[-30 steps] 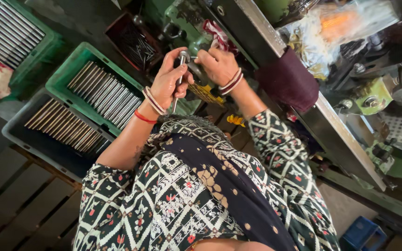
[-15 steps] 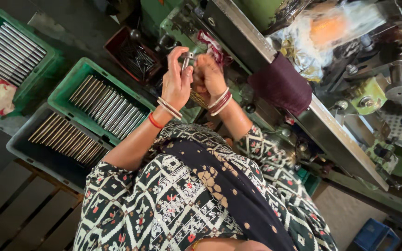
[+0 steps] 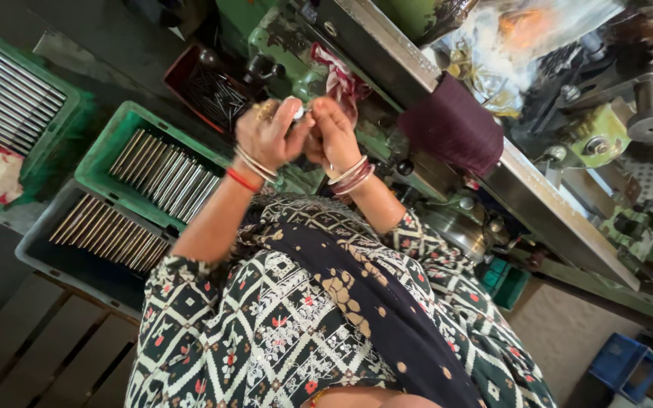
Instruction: The person machines metal rods on a lathe. They insert a rod into the machine chuck, operate the lathe handles to cut the rotating rod, remove the finished pin, and place it into a green tray, repeating the cycle with more rods.
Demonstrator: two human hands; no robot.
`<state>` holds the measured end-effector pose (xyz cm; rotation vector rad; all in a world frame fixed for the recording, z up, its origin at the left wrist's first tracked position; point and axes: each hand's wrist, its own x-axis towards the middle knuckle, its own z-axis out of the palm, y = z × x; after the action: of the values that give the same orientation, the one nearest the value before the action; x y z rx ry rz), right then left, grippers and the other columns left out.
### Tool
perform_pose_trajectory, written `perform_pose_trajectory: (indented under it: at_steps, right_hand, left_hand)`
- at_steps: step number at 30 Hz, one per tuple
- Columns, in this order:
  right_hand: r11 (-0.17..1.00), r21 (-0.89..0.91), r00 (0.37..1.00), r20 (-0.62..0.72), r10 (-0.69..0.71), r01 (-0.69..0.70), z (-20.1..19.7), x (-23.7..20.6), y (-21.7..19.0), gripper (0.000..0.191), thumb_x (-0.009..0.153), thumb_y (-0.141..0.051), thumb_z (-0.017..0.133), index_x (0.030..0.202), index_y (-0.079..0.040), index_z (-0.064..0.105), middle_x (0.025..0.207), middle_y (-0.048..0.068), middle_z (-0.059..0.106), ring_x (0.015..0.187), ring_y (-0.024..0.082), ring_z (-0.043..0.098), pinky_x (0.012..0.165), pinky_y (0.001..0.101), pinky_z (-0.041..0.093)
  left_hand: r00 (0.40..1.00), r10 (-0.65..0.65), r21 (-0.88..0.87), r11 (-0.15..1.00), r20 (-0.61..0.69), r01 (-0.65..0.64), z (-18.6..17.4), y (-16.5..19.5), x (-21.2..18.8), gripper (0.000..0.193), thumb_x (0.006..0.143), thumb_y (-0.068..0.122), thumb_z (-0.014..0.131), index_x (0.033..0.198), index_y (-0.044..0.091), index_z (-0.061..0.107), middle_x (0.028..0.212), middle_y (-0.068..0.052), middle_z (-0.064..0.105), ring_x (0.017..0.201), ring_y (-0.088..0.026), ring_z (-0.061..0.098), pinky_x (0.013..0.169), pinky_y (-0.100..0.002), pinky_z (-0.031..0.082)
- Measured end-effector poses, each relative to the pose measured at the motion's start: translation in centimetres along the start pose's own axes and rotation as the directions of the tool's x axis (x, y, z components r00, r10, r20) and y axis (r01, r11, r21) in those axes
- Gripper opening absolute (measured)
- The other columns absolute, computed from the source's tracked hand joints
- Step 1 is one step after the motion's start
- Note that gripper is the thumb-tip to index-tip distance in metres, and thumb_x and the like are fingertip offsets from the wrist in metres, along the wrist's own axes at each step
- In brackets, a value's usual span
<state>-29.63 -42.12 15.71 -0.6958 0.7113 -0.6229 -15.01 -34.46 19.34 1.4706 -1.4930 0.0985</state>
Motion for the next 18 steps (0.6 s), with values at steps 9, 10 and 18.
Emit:
perform_pose_trajectory:
  at_steps: [9,10,18]
  right_hand:
    - [0.919,-0.144,0.927,0.032,0.374,-0.366,-1.5,-1.6,0.4,0.050,0.103,-0.063,0.040,0.086,-0.018,0.052,0.056,-0.006,0.033,0.041,0.009,0.029,0.038,0.0290,0.028]
    - [0.901,-0.115,0.901,0.076,0.427,-0.418,-2.0,-1.9,0.8,0.054,0.104,-0.067,0.039,0.083,-0.018,0.048,0.057,-0.006,0.033,0.042,0.009,0.029,0.039,0.0284,0.027]
    - [0.806,-0.108,0.750,0.313,0.583,-0.582,-10.0,-3.3,4.1,0.066,0.098,-0.080,0.036,0.075,-0.019,0.044,0.058,-0.009,0.029,0.044,0.008,0.028,0.042,0.0273,0.027]
  left_hand:
    - [0.988,0.150,0.267,0.954,-0.024,-0.138,1.6,-0.2,1.2,0.029,0.085,0.035,0.078,0.077,0.014,0.059,0.069,-0.004,0.058,0.061,-0.027,0.058,0.058,-0.040,0.045]
    - [0.983,0.183,0.287,0.942,0.001,-0.176,1.9,0.3,1.1,0.031,0.079,0.035,0.077,0.070,0.015,0.055,0.066,-0.005,0.056,0.060,-0.027,0.057,0.056,-0.041,0.044]
    - [0.879,0.413,0.078,0.894,0.240,-0.441,3.2,2.6,1.2,0.032,0.081,0.022,0.075,0.063,0.019,0.048,0.062,0.001,0.049,0.060,-0.020,0.054,0.059,-0.037,0.044]
